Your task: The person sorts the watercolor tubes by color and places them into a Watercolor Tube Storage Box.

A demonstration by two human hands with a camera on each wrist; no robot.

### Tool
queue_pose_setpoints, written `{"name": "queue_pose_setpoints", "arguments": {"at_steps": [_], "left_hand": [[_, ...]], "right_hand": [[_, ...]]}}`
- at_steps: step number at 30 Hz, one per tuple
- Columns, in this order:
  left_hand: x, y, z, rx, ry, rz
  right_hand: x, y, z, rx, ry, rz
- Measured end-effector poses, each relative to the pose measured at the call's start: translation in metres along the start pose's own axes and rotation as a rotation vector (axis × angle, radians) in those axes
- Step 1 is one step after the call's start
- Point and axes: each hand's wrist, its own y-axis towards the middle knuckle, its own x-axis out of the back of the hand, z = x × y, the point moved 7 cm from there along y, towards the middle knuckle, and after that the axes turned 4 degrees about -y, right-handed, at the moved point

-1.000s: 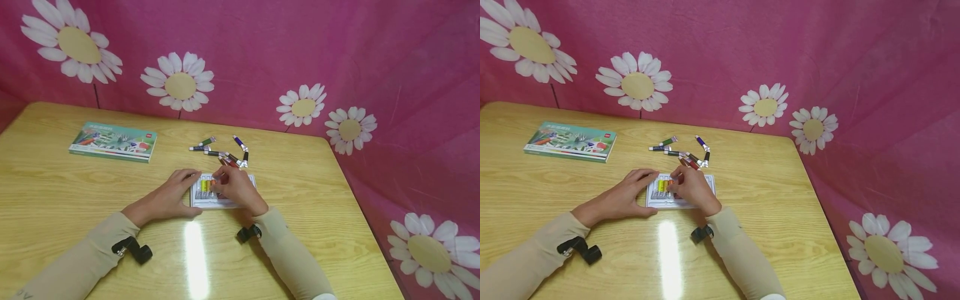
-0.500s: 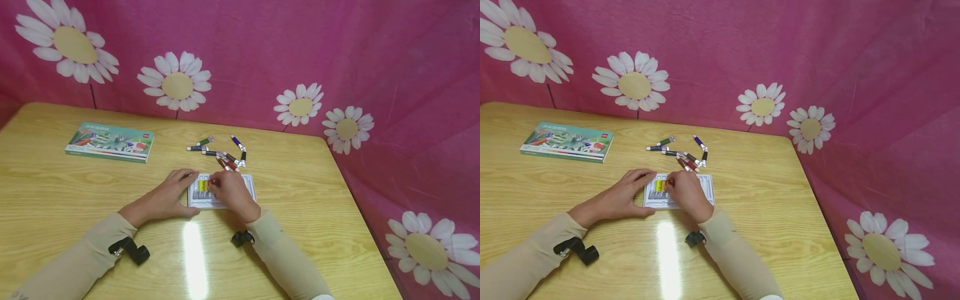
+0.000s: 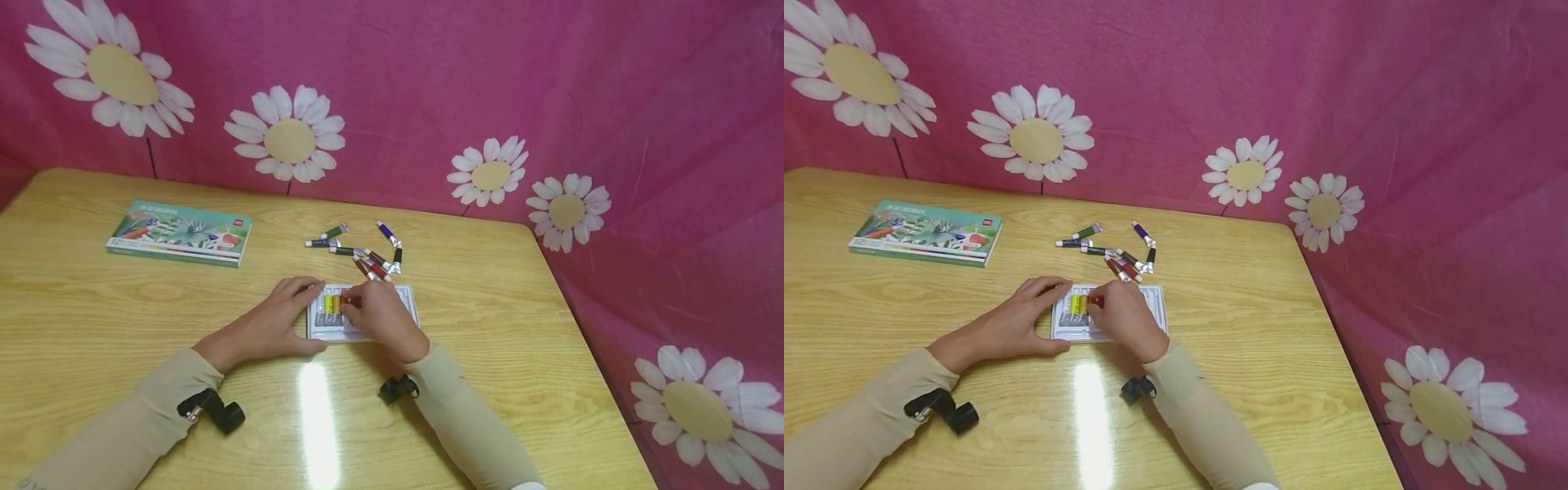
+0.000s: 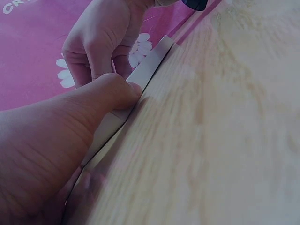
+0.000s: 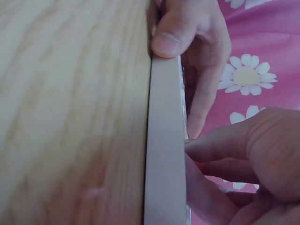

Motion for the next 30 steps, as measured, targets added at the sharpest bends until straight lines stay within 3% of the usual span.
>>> {"name": "queue_pose_setpoints", "arguments": {"at_steps": [10, 25, 30], "left_hand": [[0.002, 0.001, -0.001, 0.009, 0.007, 0.009], [0.000, -0.001, 0.000, 0.017, -0.004, 0.013], [0.002, -0.001, -0.001, -0.026, 0.002, -0.021]], "right_hand": [[0.003, 0.000, 0.000, 0.011, 0.009, 0.005], [0.003, 0.000, -0.006, -0.043, 0.075, 0.030], [0.004, 0.001, -0.010, -0.063, 0.102, 0.030]]}}
